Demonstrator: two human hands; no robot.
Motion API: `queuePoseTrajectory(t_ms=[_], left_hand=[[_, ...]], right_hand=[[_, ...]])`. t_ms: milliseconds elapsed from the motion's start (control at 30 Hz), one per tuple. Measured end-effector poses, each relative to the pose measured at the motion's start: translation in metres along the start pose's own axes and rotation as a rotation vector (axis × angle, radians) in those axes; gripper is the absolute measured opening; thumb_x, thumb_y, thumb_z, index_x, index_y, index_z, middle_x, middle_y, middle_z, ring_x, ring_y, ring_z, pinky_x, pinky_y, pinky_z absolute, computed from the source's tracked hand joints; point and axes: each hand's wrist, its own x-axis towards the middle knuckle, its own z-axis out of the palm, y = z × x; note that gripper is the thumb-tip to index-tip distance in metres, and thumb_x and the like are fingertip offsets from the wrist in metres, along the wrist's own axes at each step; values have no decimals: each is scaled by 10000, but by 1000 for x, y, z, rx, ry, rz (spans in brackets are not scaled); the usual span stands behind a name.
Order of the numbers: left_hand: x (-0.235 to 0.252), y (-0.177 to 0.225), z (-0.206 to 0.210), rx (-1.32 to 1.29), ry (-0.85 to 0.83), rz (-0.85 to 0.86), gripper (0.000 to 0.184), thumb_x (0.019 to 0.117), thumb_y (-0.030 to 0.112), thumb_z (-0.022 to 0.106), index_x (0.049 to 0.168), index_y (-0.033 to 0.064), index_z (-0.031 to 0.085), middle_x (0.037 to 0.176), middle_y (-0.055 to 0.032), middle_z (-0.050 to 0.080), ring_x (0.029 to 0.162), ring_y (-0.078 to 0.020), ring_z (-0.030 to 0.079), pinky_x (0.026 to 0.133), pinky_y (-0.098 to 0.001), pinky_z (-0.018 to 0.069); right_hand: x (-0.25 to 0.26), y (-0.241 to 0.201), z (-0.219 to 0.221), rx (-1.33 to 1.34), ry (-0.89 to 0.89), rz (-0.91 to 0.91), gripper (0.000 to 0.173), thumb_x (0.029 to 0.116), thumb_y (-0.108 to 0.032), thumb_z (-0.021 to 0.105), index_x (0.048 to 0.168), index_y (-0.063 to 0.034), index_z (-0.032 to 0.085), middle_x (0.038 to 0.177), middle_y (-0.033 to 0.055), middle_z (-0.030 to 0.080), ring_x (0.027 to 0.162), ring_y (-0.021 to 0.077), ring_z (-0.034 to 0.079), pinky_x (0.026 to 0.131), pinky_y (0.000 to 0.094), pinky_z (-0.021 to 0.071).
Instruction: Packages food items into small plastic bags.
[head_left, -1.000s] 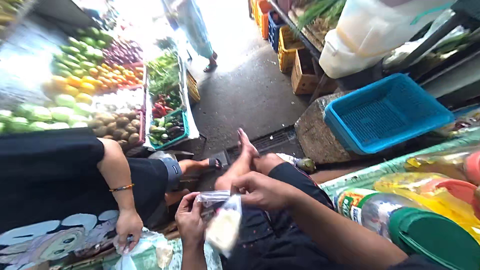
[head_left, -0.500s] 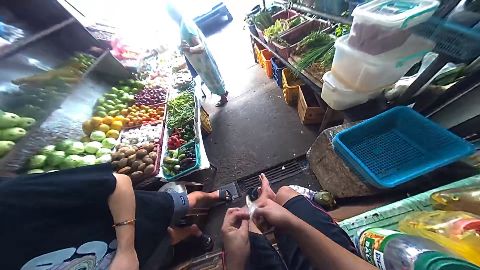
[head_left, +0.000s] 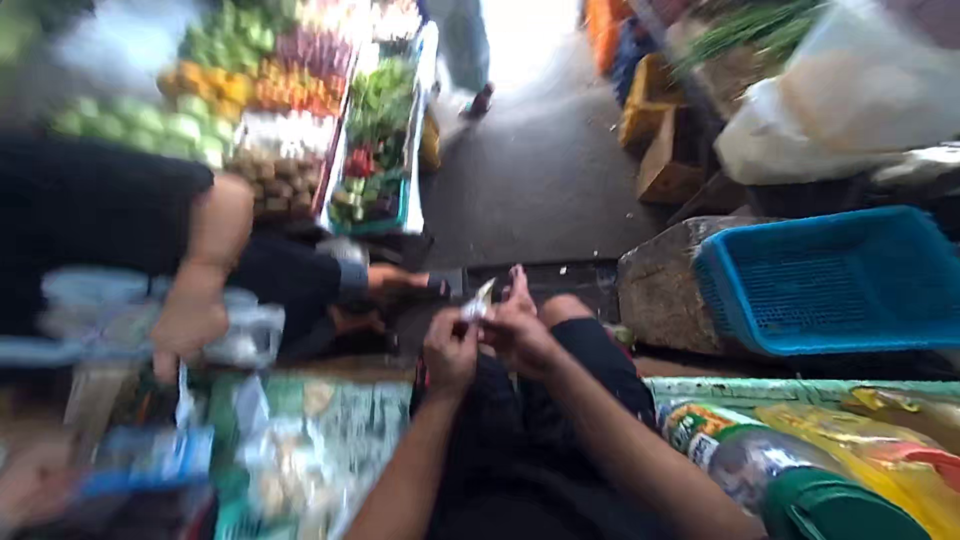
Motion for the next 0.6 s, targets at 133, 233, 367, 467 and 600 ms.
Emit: queuePoseTrajectory(t_ms=[133, 233, 367, 467, 600], left_hand=[[-2, -8, -7, -103, 20, -117, 238, 905, 13, 689, 1140, -21, 716, 999, -115, 699, 896, -161, 677, 835, -347, 594], [-7, -13, -10, 3, 33, -126, 92, 917, 59, 712, 996, 31, 750, 973, -75, 707, 917, -150, 679, 870, -358, 585], [-16, -16, -4, 19, 27, -97, 45, 880, 60, 750, 905, 24, 740, 974, -89, 725, 974, -173, 692, 890, -373, 591], [-17, -15, -6, 102, 28, -83, 236, 834, 177, 828, 974, 22, 718, 1036, -112, 703, 1015, -217, 677, 909, -402, 579], [-18, -22, -10, 202, 49, -4, 415, 794, 131, 779, 1184, 16, 696, 1198, -148, 670, 1112, -261, 655, 933, -441, 571]], right_hand=[[0, 21, -14, -39, -68, 26, 263, 1056, -181, 474, 1183, -25, 643, 1074, 95, 712, 981, 202, 689, 906, 426, 584], [-1, 23, -13, 110, -131, 42, 282, 1055, -224, 428, 1156, -114, 667, 1097, 49, 705, 1074, 198, 665, 991, 464, 546], [-3, 23, -4, 103, -183, -28, 359, 1065, -224, 397, 1278, -80, 648, 1263, 88, 668, 1182, 211, 629, 1023, 437, 532], [-5, 27, 5, -35, -125, -56, 349, 1069, -170, 408, 1308, -36, 624, 1201, 92, 686, 1065, 179, 667, 951, 385, 568], [-12, 32, 20, -138, -125, -72, 327, 1052, -95, 475, 1335, -17, 619, 1198, 80, 701, 1067, 150, 672, 976, 341, 555]])
